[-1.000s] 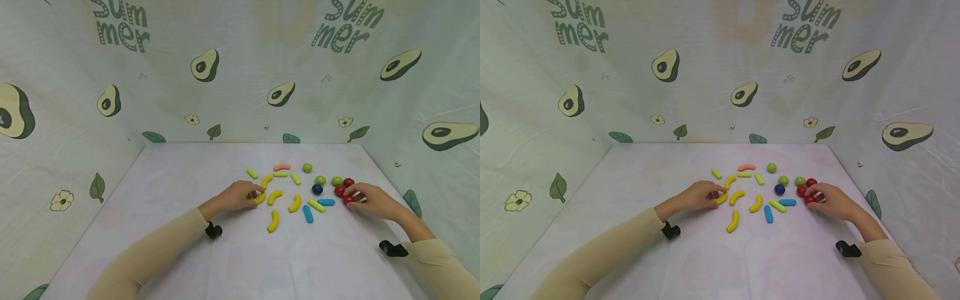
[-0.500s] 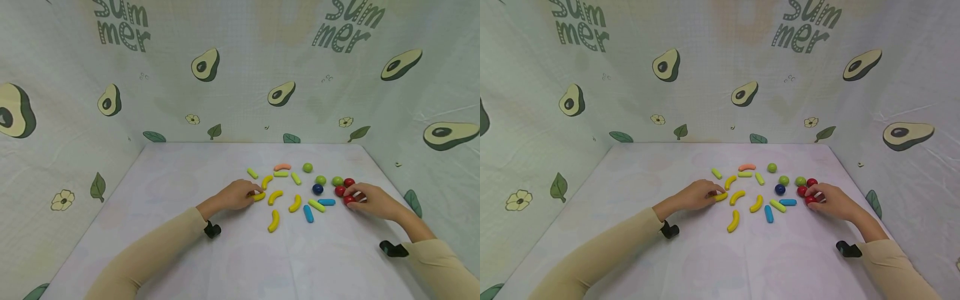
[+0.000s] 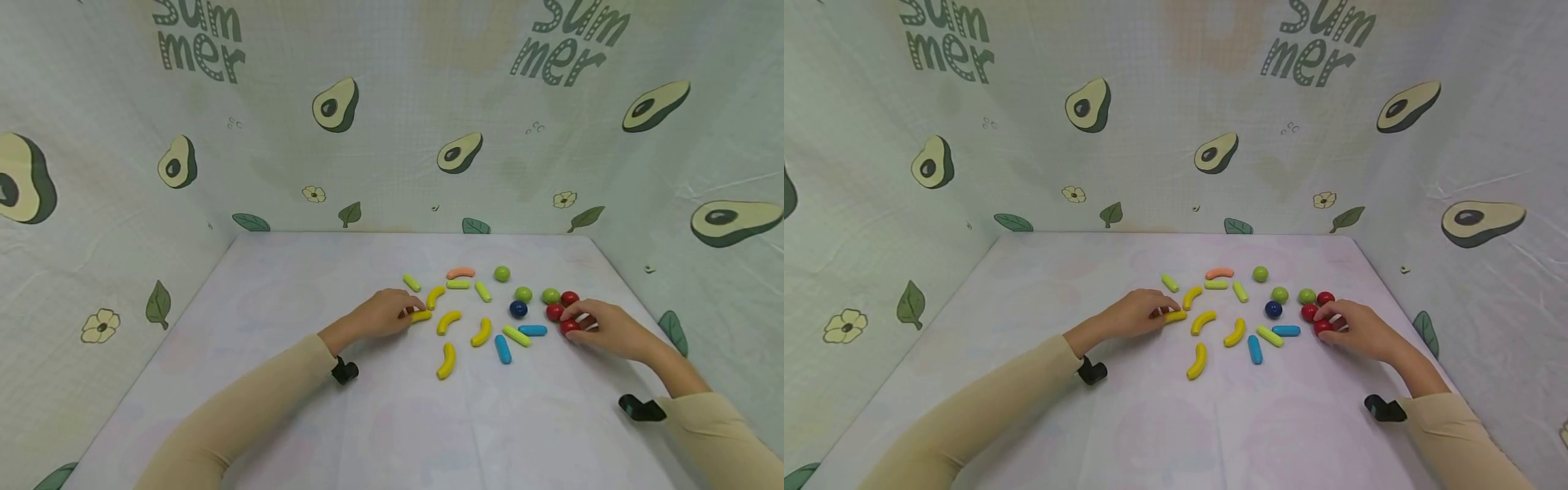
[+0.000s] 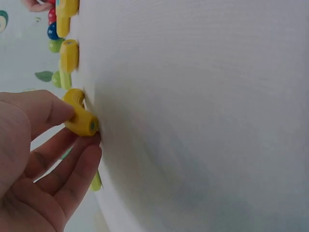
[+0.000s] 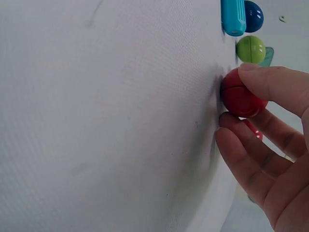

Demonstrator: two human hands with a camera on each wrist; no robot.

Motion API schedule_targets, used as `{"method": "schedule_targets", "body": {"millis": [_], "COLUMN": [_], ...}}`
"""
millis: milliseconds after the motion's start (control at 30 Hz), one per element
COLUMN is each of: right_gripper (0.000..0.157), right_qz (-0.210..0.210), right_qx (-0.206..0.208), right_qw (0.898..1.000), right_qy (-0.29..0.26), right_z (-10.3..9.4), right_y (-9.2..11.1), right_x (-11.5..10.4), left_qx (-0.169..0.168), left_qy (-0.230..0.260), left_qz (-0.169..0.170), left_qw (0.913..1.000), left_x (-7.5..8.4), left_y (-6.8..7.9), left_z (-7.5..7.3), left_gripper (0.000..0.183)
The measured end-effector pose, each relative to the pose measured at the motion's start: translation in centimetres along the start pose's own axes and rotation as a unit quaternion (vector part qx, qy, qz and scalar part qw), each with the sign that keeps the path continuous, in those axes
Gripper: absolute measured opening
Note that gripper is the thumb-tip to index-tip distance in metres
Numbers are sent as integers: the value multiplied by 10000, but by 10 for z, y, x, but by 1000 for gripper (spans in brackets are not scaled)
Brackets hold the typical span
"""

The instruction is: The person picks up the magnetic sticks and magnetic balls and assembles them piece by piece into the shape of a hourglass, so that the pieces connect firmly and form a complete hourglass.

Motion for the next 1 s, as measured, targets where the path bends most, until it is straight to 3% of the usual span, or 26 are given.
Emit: {"method": "schedule_targets", "body": {"millis": [267,700,1000], "right_gripper": [34,33,35], "right_qz": [-41,-9,-12], "right_qx": [53,120,91], "right_qw": [10000,9999,10000], "right_qy": [42,59,15], "right_z": [2,3,4], "right_y": [1,0,1], "right_x": [1,3,3], "left_qx": [149,547,648], "left_qy": [-275,-280,-75], "left_qz": [-86,-256,-743], "left_qw": [9995,9978,9951], "left_x": [-2,-9,-18], "left_y": [-4,3,15], "left_z": [4,4,-6], "left_gripper": [34,18,13]}}
Point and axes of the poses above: each hand's wrist, its own y-axis away from the middle knuckle, its own z-axis out of the palm, x = y × z, the point moved 1 cm from there along -y, towards the middle knuckle, and after that the axes turned 2 degrees about y, right-handed, at the moved point
